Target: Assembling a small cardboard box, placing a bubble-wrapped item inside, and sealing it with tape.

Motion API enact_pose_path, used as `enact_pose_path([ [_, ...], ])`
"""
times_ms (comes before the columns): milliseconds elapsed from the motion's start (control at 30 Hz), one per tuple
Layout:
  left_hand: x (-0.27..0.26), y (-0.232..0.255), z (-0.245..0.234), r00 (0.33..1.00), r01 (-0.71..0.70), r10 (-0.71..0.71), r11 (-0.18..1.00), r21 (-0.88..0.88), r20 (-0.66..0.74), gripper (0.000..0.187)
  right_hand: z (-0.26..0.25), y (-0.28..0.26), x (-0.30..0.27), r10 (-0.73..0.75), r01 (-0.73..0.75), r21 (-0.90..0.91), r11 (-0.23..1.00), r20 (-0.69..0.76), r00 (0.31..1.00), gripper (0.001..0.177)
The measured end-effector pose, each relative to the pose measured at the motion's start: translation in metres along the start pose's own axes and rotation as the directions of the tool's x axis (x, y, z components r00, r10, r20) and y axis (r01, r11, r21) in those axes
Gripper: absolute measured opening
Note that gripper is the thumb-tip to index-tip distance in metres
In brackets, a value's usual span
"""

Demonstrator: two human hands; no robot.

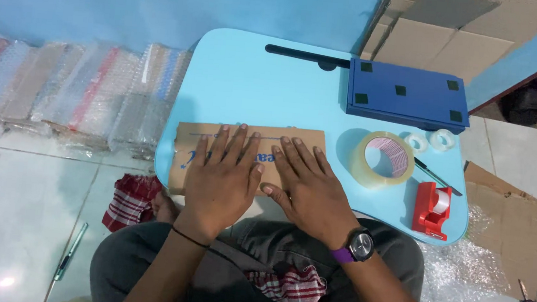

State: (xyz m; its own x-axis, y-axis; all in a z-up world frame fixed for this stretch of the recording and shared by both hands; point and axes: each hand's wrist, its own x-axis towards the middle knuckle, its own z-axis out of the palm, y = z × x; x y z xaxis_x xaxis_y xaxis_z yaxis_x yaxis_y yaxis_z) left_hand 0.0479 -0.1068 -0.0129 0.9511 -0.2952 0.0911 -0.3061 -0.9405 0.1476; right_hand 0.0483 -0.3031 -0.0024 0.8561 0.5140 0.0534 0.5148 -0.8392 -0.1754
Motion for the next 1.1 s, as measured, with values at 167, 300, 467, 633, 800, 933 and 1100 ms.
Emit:
enact_pose_path([
  [167,0.001,0.004,-0.005,1.000,0.024,-0.024,0.999,-0.023,0.010,0.058,-0.006,-0.004,0.001,0.016,-0.016,0.022,1.000,0.017,1.000,0.068],
  [300,0.002,0.009,-0.009,0.995,0.072,-0.075,0.997,0.037,0.071,0.062,-0.009,-0.007,0.001,0.024,-0.025,0.044,0.999,0.026,0.999,0.070],
  [467,0.000,0.002,0.003,0.986,0.072,-0.077,0.997,0.035,0.149,0.066,0.007,-0.004,-0.006,0.028,-0.028,0.012,1.000,-0.002,1.000,0.070],
  [633,0.004,0.001,0.009,0.988,0.066,-0.074,0.996,0.061,0.134,0.067,0.006,-0.004,-0.009,0.037,-0.036,0.032,0.999,-0.040,0.999,0.068],
  [800,0.011,-0.012,0.027,0.989,0.048,-0.057,0.996,0.076,0.134,0.067,0.008,-0.002,-0.010,0.032,-0.030,0.071,0.997,-0.027,0.999,0.068],
  [933,0.010,-0.008,0.025,0.983,0.065,-0.078,0.994,0.083,0.168,0.067,0.006,0.000,-0.010,0.026,-0.028,0.072,0.997,0.029,0.999,0.079],
  [1100,0.009,-0.005,0.016,0.990,0.065,-0.076,0.994,0.092,0.121,0.065,0.008,0.003,-0.006,0.013,-0.015,0.062,0.998,0.028,1.000,0.080],
])
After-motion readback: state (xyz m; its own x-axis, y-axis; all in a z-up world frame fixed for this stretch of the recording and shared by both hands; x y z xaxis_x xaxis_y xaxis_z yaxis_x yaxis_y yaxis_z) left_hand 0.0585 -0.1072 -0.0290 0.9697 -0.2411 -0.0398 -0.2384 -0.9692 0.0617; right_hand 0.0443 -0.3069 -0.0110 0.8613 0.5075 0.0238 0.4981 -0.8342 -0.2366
